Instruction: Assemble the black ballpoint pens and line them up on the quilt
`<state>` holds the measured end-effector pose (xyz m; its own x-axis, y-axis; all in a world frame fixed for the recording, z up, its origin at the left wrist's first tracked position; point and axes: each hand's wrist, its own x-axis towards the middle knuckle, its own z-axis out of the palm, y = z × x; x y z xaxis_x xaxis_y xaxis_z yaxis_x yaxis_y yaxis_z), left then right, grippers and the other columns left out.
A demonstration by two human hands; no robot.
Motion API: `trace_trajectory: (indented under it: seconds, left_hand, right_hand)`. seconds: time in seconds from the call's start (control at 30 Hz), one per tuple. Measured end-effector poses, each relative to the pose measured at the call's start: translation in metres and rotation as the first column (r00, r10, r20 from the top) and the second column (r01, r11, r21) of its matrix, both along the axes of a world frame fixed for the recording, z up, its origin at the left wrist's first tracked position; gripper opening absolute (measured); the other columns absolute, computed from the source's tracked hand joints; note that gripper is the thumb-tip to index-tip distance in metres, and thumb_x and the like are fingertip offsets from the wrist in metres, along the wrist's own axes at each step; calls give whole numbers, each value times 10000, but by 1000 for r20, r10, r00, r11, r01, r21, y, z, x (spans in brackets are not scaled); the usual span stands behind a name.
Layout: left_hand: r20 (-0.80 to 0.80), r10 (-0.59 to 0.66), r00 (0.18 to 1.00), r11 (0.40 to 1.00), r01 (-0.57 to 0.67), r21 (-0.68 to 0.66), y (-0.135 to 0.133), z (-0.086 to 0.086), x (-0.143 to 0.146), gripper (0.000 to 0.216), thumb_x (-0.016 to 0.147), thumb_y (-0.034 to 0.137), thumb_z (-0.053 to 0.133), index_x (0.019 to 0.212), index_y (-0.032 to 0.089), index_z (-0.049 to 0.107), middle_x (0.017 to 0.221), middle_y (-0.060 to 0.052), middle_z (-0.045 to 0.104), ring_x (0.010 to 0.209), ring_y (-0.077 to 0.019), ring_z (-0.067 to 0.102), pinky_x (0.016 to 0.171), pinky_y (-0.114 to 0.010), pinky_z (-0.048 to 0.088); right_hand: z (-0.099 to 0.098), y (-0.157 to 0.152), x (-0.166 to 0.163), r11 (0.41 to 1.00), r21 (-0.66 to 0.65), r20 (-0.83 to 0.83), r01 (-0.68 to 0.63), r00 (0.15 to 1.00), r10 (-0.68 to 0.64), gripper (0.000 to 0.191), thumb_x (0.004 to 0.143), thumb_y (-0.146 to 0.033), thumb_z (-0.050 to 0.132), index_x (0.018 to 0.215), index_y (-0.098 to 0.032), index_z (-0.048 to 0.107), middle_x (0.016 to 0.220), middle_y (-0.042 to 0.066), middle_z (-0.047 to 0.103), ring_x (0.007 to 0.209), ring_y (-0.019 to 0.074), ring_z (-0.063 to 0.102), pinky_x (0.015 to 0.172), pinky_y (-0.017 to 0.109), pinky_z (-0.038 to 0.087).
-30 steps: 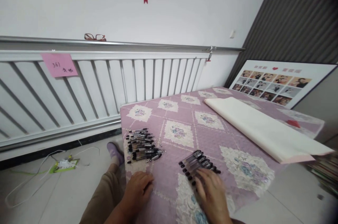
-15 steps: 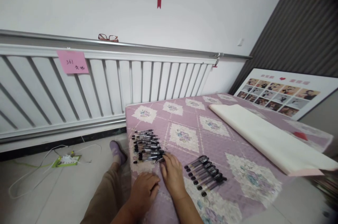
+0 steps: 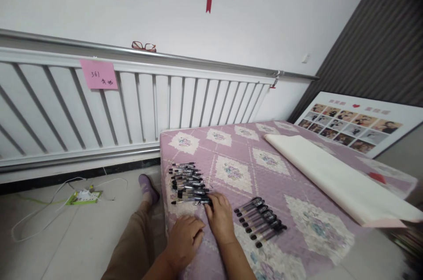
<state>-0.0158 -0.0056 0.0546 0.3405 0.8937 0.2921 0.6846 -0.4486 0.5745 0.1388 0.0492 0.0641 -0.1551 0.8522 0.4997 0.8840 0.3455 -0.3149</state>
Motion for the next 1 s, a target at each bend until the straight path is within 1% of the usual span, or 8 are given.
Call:
trace_trajectory:
  seconds: [0.13,0.27,0.4,0.53,0.67,0.83,1.0]
  left_hand:
    - [1,-7,1000,1000,7,4,0,0,0,161,809,169,511,927,234,600,882,-7,627,856,-183,530,813,-331,377]
    - [-2,-12,1000,1000,12,11,0,-2,-1,153,803,165,517,919,232,593,889,-5,628,854,-184,528,809,-331,377]
    - [-4,-5,1000,1000,5,20,0,-3,0,147,804,167,520,915,231,593,883,-5,627,854,-187,526,821,-341,374]
    - [8,0,1000,1000,0,27,0,-2,0,156,809,164,508,921,228,595,886,-8,627,860,-187,528,829,-342,376]
    - [-4,-2,1000,1000,2,26,0,-1,0,158,806,169,504,920,227,597,884,-11,627,859,-188,529,824,-342,381]
    - [-16,-3,1000,1000,3,28,0,-1,-1,166,811,181,495,933,227,598,894,-17,627,863,-191,528,830,-344,381]
    - [-29,-5,1000,1000,5,11,0,-1,-1,157,813,183,511,933,231,600,889,-4,625,865,-179,530,830,-330,381]
  right_hand:
    - [3,-1,0,1000,6,-9,8,1000,-8,203,789,-157,539,974,-216,601,1002,72,619,991,242,532,870,399,410]
    - [3,-1,-2,1000,-18,1,10,1000,-10,247,802,-175,536,1042,-217,582,1029,71,613,1004,242,524,867,395,403]
    - [1,-1,-2,999,-43,30,-8,1000,9,275,824,-194,524,1095,-219,562,1075,70,601,1052,246,502,897,403,380]
    - [-1,0,-2,1000,-23,33,-21,999,22,276,836,-216,514,1109,-228,553,1069,73,602,1050,248,502,893,404,378]
    - [-1,-1,-1,1000,-6,25,-19,1000,19,229,823,-220,535,1049,-231,571,1027,66,609,1024,247,512,871,396,384]
    - [2,-2,-2,1000,16,25,-24,999,24,141,806,-171,528,924,-230,579,951,53,616,948,232,528,848,382,386]
    - [4,-2,-3,1000,6,19,-26,999,26,128,797,-138,520,873,-226,574,962,53,619,950,229,528,858,384,379]
